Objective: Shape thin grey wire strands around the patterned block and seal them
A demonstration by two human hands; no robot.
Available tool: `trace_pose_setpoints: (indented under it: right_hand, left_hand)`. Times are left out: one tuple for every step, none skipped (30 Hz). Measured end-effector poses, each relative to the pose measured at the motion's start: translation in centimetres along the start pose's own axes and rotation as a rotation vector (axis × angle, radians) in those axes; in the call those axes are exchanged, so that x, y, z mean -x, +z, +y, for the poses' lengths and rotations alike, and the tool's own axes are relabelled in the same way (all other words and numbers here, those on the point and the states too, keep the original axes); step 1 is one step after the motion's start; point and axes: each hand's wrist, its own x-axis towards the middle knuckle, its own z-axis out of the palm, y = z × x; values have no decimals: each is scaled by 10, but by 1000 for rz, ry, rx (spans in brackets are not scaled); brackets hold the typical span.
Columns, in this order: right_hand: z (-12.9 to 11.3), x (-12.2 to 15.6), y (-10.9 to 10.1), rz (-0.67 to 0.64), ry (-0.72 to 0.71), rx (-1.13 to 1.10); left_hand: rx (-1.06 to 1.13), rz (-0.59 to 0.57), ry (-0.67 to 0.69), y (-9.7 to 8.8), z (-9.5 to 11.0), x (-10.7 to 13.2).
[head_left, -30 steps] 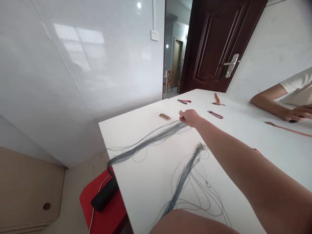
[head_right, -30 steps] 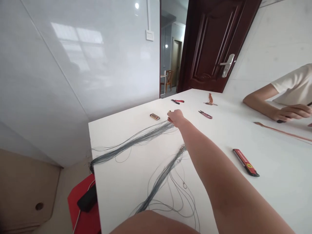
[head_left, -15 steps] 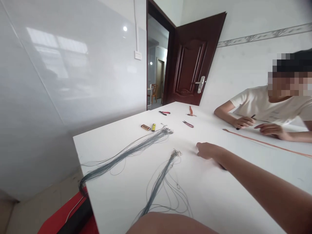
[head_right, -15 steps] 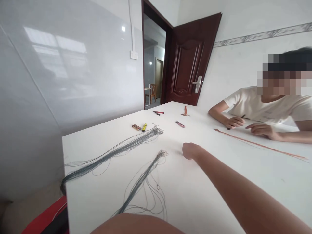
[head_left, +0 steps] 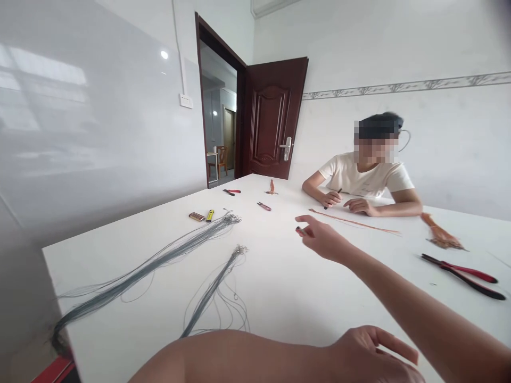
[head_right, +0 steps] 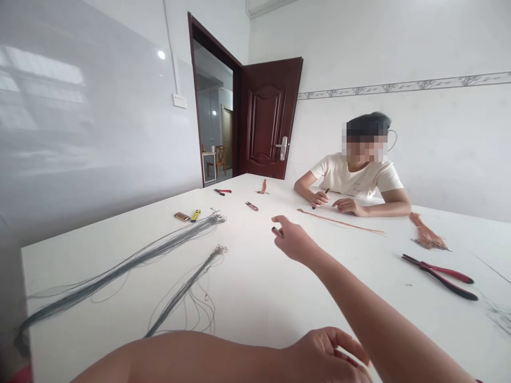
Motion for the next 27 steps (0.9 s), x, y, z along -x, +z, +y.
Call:
trace_pose_setpoints:
  right_hand:
    - [7,19,-11,57,-26,-49]
    - [17,41,-20,117,-32,-90]
    - [28,64,-26,177,-31,-146]
    - [41,88,-28,262,-15,-281]
    - [54,111,-28,315,27,-395]
    - [66,132,-25,363,99,-464]
    - [77,150,-21,398,180,-545]
    - [84,165,-16,413,257,-635]
    - [89,176,-11,404,327,-730]
    - [90,184,-7,374,375,-839]
    - [90,190,-4,328,402,-951]
    - [88,192,-2,270,425,-1062]
    - [86,192,-1,237,405,-1175]
    - [84,191,-2,207,369,-1263]
    - [84,188,-3,179,336,-1332]
    - [84,186,-5,163,298,-1383]
    - [84,185,-6,152,275,-1415]
    - [86,184,-8,149,267,-1443]
    - [87,183,-9,151,273,-1473]
    - [88,183,-10,155,290,-1507]
    - [89,183,-10,160,310,-1544]
    - [90,184,-10,164,323,-1583]
    - [91,184,-10,164,327,-1614]
    - [92,184,-10,161,326,-1628]
    - [92,184,-10,157,324,-1623]
    - [92,184,-10,156,318,-1605]
    - [92,183,-10,155,317,-1577]
  left_hand:
    - [-31,48,-56,-1,7,-4]
    - [-61,99,-107,-2,13,-6]
    - [-85,142,-142,-2,17,-7]
    - [-102,171,-156,-1,19,-7]
    - [-112,180,-153,1,20,-6]
    - [-121,181,-148,3,20,-4]
    - [-133,179,-140,4,19,-2]
    - [-140,180,-128,6,19,1]
    - [-147,179,-127,8,19,3]
    - [-157,188,-103,10,20,6]
    - [-160,191,-98,12,21,8]
    - [-168,184,-95,13,23,10]
    - [-185,160,-94,13,25,11]
    - [-197,135,-85,13,28,11]
    - [-209,117,-91,12,30,11]
    - [-211,99,-95,11,31,11]
    - [-207,85,-104,11,32,11]
    - [-202,77,-114,10,33,11]
    - [-196,74,-121,10,34,11]
    - [-193,73,-127,9,34,11]
    - [-192,74,-131,9,34,11]
    - [-194,73,-133,9,34,12]
    - [-198,71,-133,9,34,12]
    - [-203,68,-133,9,34,11]
    - [-207,64,-132,9,34,11]
    - [-211,61,-131,9,34,11]
    - [-214,58,-132,9,34,11]
